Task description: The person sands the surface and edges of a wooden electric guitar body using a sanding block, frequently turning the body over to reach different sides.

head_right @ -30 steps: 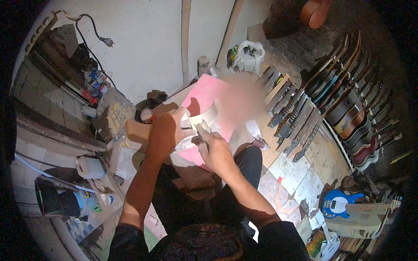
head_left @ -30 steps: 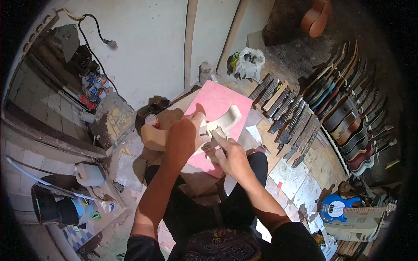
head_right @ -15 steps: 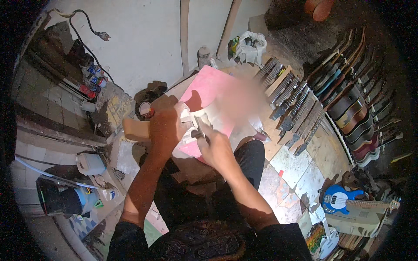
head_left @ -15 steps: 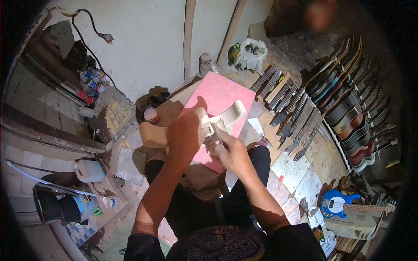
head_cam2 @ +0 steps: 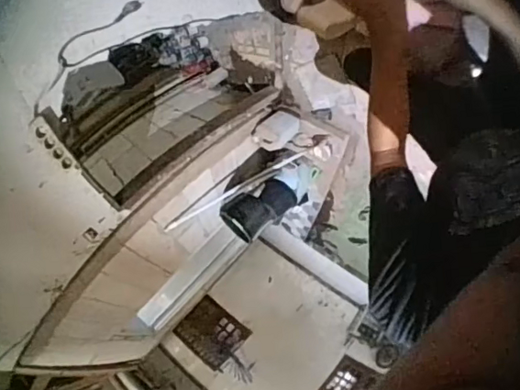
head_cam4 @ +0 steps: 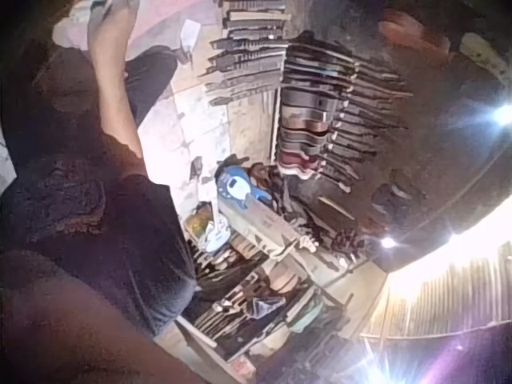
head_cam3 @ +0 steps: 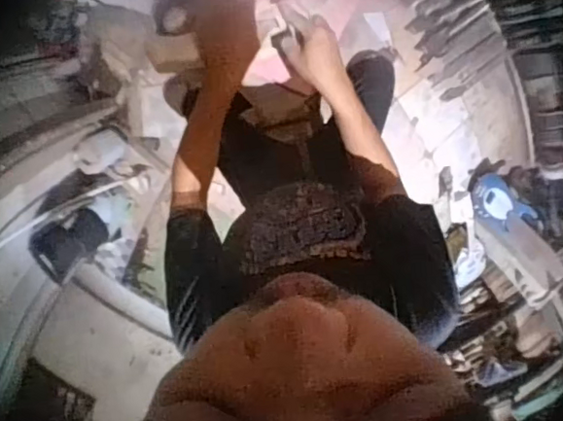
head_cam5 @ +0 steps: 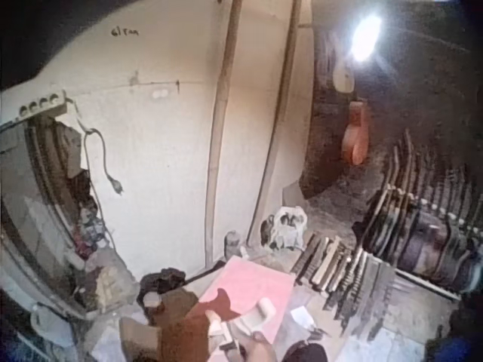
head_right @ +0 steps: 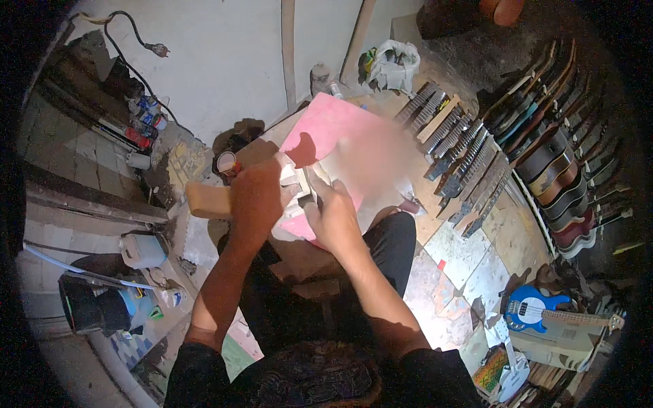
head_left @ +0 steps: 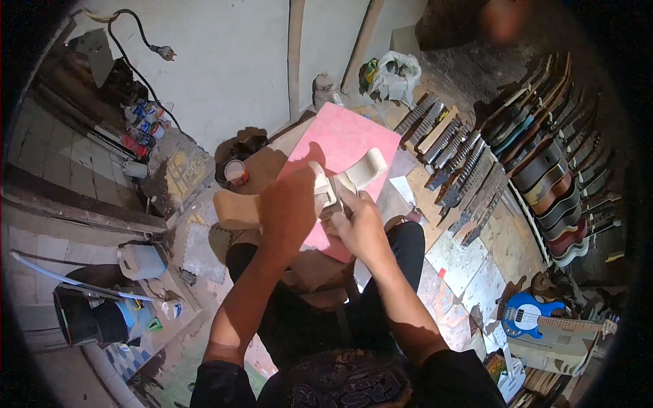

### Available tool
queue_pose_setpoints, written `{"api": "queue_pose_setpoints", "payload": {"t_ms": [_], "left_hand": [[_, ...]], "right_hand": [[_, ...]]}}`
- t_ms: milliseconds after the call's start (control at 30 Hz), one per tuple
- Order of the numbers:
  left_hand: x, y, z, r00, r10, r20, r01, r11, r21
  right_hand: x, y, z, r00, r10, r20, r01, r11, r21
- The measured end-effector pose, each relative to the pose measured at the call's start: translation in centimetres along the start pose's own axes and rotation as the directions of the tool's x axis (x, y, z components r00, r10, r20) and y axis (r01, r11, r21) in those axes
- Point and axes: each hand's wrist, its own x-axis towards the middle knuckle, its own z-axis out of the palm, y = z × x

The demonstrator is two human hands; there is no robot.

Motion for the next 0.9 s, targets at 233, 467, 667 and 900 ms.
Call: {"api": "queue_pose_setpoints", "payload": {"t_ms": [233, 467, 667, 900], "left_hand": [[0.1, 0.5, -0.1, 1.0, 0.022, -0.005, -0.022, 1.0, -0.018], [0.3, 0.2, -0.5, 0.999, -0.03, 0.029, 0.03, 1.0, 0.0], [0.2, -0.3, 0.0, 1.0, 0.003, 0.025, -0.003, 1.0, 0.008], [-0.2, -0.3, 0.5, 1.0, -0.008, 0.016, 0.009, 0.999, -0.035]], "right_hand": [[-0.4, 0.6, 0.0, 0.998, 0.05, 0.043, -0.049, 0.998, -0.036], [-1.7, -0.4, -0.4, 0.99, 0.107, 0.094, -0.112, 0.992, 0.054], [-1.9, -0.8, -0.4, 0.99, 0.098, 0.1, -0.109, 0.987, 0.118], [-1.2, -1.0, -0.9, 0.98, 0.156, 0.125, -0.173, 0.975, 0.137]]}}
